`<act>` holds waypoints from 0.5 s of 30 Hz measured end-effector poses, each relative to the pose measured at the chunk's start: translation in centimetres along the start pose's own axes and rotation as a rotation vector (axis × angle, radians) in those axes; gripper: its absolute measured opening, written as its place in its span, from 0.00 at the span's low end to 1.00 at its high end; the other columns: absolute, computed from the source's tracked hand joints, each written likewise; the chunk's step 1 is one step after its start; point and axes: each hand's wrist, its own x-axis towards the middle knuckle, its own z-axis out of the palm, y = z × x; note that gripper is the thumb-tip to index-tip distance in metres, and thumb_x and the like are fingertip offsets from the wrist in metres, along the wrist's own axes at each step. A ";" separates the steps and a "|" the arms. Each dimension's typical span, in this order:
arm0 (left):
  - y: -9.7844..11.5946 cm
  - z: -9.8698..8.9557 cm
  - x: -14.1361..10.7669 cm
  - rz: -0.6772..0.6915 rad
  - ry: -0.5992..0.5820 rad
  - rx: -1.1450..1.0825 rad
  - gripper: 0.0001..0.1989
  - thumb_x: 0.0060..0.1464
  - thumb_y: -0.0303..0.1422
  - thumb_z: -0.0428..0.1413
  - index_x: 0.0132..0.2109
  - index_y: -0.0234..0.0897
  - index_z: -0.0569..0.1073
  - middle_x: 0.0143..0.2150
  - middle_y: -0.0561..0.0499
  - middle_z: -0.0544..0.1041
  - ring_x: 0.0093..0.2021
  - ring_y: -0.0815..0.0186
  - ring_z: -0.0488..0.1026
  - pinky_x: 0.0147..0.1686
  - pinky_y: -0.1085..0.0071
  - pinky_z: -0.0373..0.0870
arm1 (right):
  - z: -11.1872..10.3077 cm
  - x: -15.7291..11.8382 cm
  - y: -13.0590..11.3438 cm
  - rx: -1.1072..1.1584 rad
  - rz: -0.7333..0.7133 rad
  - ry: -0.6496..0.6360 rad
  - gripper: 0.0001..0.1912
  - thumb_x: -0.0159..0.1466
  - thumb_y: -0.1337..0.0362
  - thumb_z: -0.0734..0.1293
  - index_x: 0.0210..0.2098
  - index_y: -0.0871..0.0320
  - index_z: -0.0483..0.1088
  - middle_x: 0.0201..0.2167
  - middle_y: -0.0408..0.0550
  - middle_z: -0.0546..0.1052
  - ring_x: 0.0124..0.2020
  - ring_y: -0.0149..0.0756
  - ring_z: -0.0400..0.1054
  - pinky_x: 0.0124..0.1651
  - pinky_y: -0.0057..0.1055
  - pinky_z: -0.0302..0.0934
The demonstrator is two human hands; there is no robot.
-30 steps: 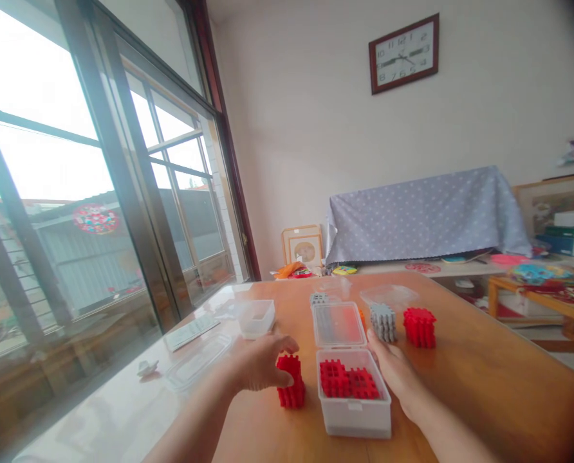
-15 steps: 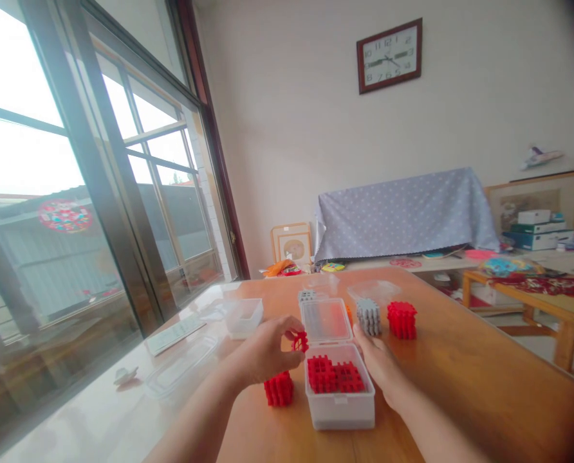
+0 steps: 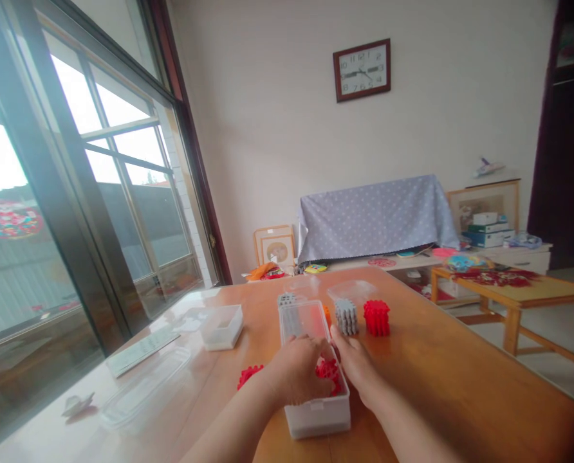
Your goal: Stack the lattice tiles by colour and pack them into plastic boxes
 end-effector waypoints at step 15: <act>-0.6 0.1 -0.2 0.125 -0.001 0.005 0.12 0.50 0.24 0.57 0.39 0.44 0.79 0.41 0.53 0.81 0.42 0.61 0.74 0.45 0.68 0.68 | 0.0 -0.2 -0.7 -0.044 -0.025 0.031 0.33 0.63 0.34 0.60 0.26 0.57 0.78 0.22 0.49 0.78 0.30 0.44 0.73 0.42 0.35 0.65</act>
